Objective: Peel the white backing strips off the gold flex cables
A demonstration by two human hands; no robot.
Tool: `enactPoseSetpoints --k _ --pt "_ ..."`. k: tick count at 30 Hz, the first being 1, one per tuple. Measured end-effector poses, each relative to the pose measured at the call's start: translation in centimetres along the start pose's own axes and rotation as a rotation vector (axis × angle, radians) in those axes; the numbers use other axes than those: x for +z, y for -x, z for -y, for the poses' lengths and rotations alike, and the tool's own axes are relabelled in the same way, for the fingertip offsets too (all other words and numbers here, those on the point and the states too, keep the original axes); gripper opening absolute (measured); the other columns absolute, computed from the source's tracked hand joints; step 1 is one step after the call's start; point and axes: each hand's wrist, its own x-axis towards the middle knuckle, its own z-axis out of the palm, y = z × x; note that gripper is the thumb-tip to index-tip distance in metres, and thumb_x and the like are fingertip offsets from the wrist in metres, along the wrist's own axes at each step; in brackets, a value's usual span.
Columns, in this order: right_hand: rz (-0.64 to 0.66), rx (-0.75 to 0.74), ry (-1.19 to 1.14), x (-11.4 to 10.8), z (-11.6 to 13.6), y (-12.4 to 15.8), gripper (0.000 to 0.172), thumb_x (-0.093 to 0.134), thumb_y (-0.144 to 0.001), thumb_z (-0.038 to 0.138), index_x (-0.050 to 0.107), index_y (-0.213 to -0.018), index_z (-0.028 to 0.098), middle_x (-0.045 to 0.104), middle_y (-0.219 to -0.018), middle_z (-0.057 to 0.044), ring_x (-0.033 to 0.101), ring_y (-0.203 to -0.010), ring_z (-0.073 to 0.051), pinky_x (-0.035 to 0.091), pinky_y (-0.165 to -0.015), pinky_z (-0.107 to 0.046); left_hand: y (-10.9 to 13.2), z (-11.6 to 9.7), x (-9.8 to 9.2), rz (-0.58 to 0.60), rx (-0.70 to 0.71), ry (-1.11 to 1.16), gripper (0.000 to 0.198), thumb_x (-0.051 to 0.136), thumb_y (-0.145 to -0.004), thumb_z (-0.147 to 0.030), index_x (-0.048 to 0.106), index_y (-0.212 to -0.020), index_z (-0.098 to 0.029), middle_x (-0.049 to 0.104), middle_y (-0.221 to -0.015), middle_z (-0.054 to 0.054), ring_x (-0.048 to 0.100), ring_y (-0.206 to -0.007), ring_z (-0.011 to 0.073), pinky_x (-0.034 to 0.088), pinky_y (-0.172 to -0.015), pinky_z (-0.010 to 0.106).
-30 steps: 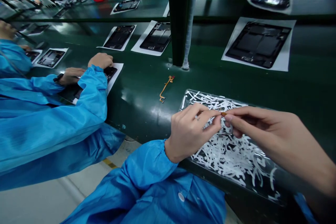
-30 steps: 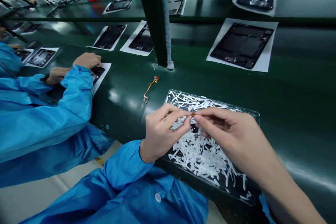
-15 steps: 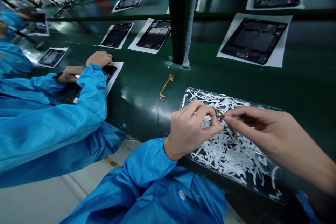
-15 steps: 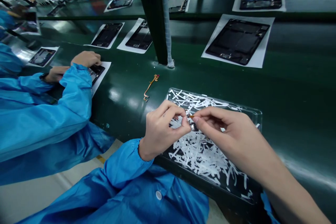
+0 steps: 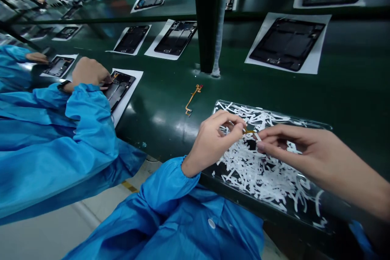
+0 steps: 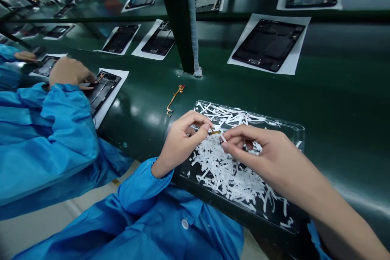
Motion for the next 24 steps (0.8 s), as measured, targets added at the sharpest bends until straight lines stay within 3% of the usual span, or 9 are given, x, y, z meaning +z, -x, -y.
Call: enactPoseSetpoints --k 6,9,13,18,24 --pt "-0.013 -0.028 0.005 -0.2 -0.5 0.2 0.039 0.066 -0.082 0.067 0.08 -0.088 0.031 0.077 -0.097 -0.006 0.072 -0.085 -0.026 0.058 -0.069 -0.035 -0.2 0.8 -0.5 -0.191 0.048 -0.057 0.01 0.054 -0.099 -0.021 0.064 -0.1 -0.019 0.064 -0.102 0.005 0.064 -0.08 0.0093 0.048 -0.053 0.016" --pt "-0.054 -0.05 0.011 -0.3 -0.4 0.1 0.036 0.067 -0.08 0.064 0.081 -0.088 0.032 0.078 -0.098 -0.006 0.072 -0.085 -0.027 0.059 -0.066 -0.035 0.4 0.2 0.0 -0.279 0.169 -0.237 0.015 0.061 -0.096 -0.019 0.065 -0.11 -0.021 0.064 -0.112 0.005 0.066 -0.09 0.011 0.054 -0.065 0.02" --pt "-0.103 -0.041 0.018 -0.3 -0.1 0.0 0.033 0.067 -0.08 0.061 0.082 -0.092 0.034 0.078 -0.1 -0.006 0.073 -0.085 -0.027 0.058 -0.059 -0.033 1.4 -0.7 0.5 -0.261 0.326 -0.344 0.013 0.064 -0.091 -0.016 0.068 -0.103 -0.022 0.068 -0.098 0.001 0.066 -0.092 0.0127 0.057 -0.078 0.026" --pt "-0.17 -0.019 0.076 -0.5 -0.3 0.1 0.037 0.066 -0.079 0.064 0.082 -0.091 0.033 0.079 -0.097 -0.005 0.074 -0.084 -0.028 0.057 -0.063 -0.036 1.8 -1.1 0.2 -0.451 0.351 -0.284 0.023 0.05 -0.092 -0.006 0.065 -0.102 -0.021 0.068 -0.096 0.003 0.065 -0.086 0.0127 0.056 -0.074 0.027" --pt "-0.188 -0.186 0.007 0.8 1.0 0.5 0.019 0.066 -0.089 0.044 0.078 -0.091 0.029 0.077 -0.089 -0.002 0.069 -0.076 -0.02 0.052 -0.067 -0.032 1.7 -0.9 0.5 -0.122 0.434 -0.459 0.009 0.064 -0.094 -0.023 0.071 -0.098 -0.021 0.074 -0.096 0.002 0.069 -0.088 0.0159 0.058 -0.081 0.031"
